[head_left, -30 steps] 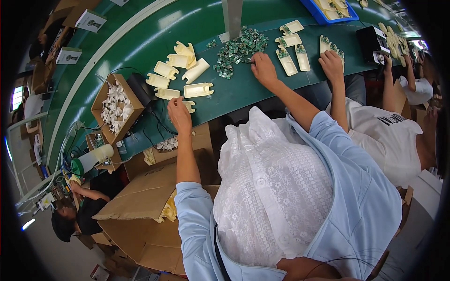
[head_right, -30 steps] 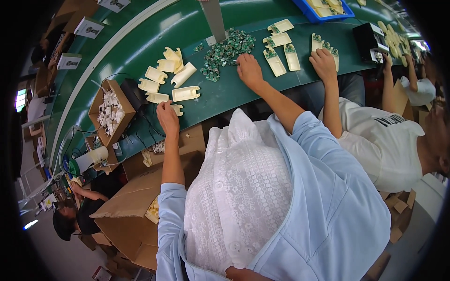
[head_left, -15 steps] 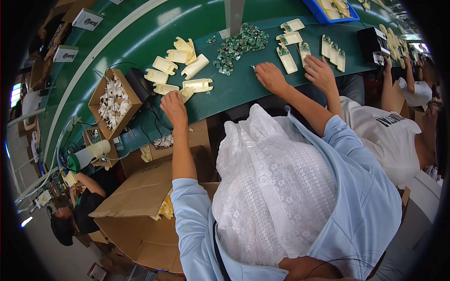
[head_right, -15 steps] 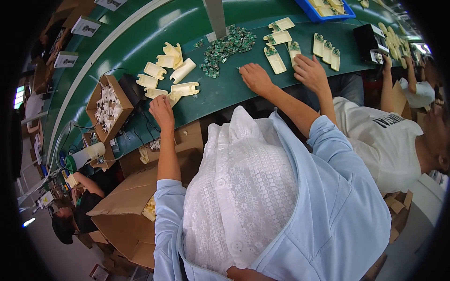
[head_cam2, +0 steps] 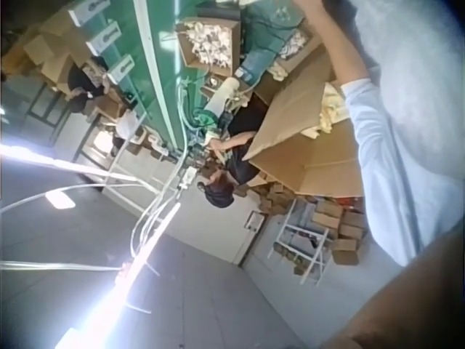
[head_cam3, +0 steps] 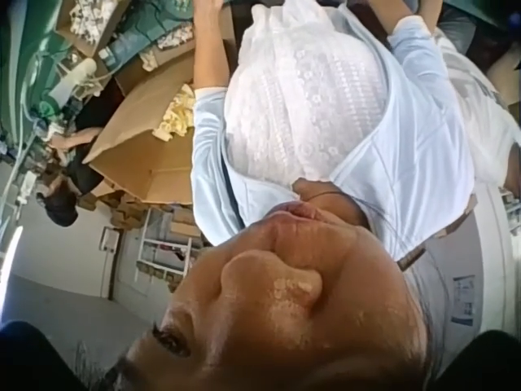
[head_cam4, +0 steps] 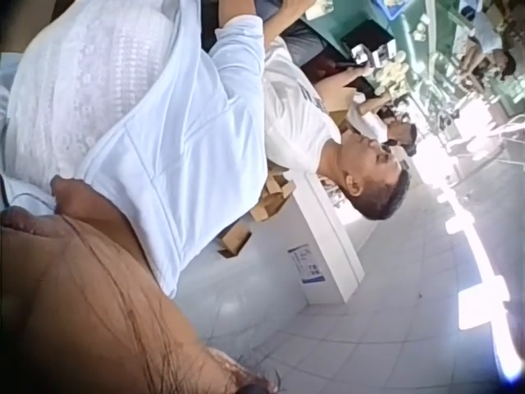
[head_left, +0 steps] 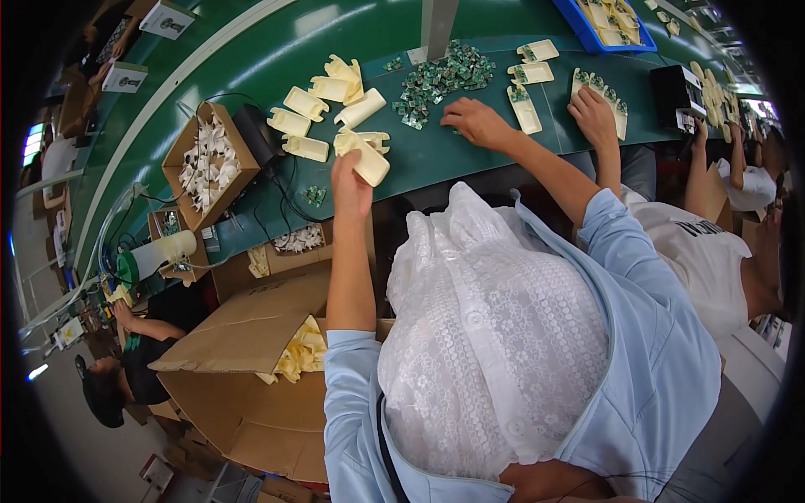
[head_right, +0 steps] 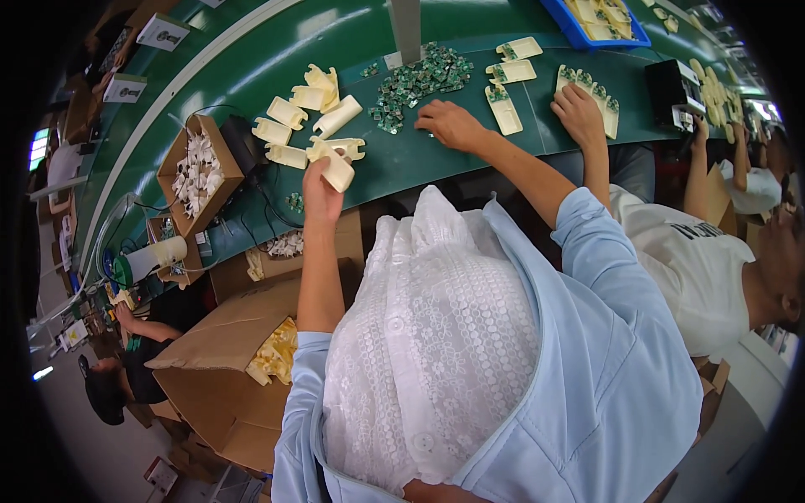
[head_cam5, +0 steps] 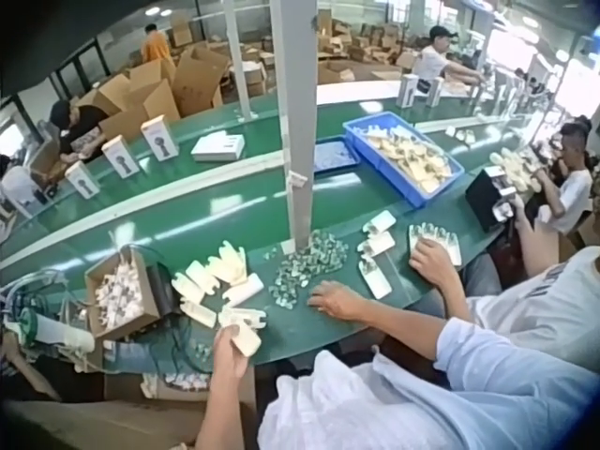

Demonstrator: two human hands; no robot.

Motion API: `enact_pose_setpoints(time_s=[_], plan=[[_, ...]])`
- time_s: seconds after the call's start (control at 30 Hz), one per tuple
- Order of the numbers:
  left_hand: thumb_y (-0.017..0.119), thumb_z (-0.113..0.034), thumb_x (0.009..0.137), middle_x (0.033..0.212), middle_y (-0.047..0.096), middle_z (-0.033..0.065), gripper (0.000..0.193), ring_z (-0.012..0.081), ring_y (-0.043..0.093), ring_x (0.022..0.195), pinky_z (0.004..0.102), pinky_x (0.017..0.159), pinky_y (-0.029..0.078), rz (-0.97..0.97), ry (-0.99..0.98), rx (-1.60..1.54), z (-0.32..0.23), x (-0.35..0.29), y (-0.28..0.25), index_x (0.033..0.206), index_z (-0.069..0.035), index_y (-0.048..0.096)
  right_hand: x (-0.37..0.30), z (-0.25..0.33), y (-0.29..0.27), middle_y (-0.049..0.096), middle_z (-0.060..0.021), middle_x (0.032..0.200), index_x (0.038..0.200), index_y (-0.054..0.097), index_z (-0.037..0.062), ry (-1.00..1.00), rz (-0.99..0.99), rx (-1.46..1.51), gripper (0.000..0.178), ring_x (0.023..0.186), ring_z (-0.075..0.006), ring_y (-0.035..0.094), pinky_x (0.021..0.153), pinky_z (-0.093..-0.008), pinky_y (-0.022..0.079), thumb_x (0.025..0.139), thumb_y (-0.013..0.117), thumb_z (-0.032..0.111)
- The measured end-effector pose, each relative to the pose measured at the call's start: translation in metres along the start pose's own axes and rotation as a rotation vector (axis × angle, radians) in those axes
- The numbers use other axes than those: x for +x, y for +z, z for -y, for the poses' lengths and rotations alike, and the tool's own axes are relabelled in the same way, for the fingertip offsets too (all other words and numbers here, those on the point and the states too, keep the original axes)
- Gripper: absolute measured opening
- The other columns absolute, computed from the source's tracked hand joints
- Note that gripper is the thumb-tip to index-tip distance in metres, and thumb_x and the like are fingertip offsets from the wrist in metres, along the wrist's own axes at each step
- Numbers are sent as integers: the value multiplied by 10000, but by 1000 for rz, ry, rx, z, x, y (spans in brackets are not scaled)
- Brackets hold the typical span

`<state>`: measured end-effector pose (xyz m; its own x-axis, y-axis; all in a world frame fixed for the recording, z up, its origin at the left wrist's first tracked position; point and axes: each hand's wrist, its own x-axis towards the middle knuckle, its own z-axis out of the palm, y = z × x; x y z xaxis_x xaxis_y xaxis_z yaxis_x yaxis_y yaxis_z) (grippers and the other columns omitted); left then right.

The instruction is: The person assembles small electronic components by hand, combining green parts with white casings from boxes at a production workstation.

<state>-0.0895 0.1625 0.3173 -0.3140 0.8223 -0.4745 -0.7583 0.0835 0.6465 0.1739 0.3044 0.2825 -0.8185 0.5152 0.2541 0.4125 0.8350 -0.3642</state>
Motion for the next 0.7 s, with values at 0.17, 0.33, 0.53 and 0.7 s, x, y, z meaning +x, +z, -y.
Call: enact_pose_setpoints(time_s=[0.17, 0.33, 0.53, 0.7], plan=[[430, -25, 837, 1142, 564, 158, 432, 269, 606, 980, 395, 813, 528, 252, -78, 132, 4, -17, 24, 1268, -19, 426, -9, -11, 6, 568, -85, 929, 982, 603, 80, -2, 103, -4, 194, 912, -270, 552, 799, -369, 455, 789, 606, 61], [382, -30, 854, 1200, 526, 169, 539, 271, 602, 984, 393, 804, 537, 345, 31, 204, -3, -44, 66, 1386, -53, 297, 24, 60, -45, 591, -82, 940, 1025, 612, 62, 265, -191, 462, 226, 891, -270, 577, 771, -361, 483, 799, 621, 48], [332, -117, 934, 1204, 523, 145, 506, 243, 607, 979, 376, 784, 548, 409, -6, 92, -3, -61, 98, 1430, -81, 234, 57, 120, -98, 597, -75, 916, 979, 632, 56, 27, -400, 325, 215, 871, -262, 572, 743, -349, 482, 765, 660, 51], [300, -240, 996, 1255, 493, 112, 470, 196, 574, 1043, 353, 835, 516, 408, 51, 146, 1, -62, 103, 1429, -65, 246, 60, 121, -99, 612, -83, 907, 974, 645, 49, 24, -401, 245, 189, 861, -265, 583, 731, -354, 479, 785, 649, 38]])
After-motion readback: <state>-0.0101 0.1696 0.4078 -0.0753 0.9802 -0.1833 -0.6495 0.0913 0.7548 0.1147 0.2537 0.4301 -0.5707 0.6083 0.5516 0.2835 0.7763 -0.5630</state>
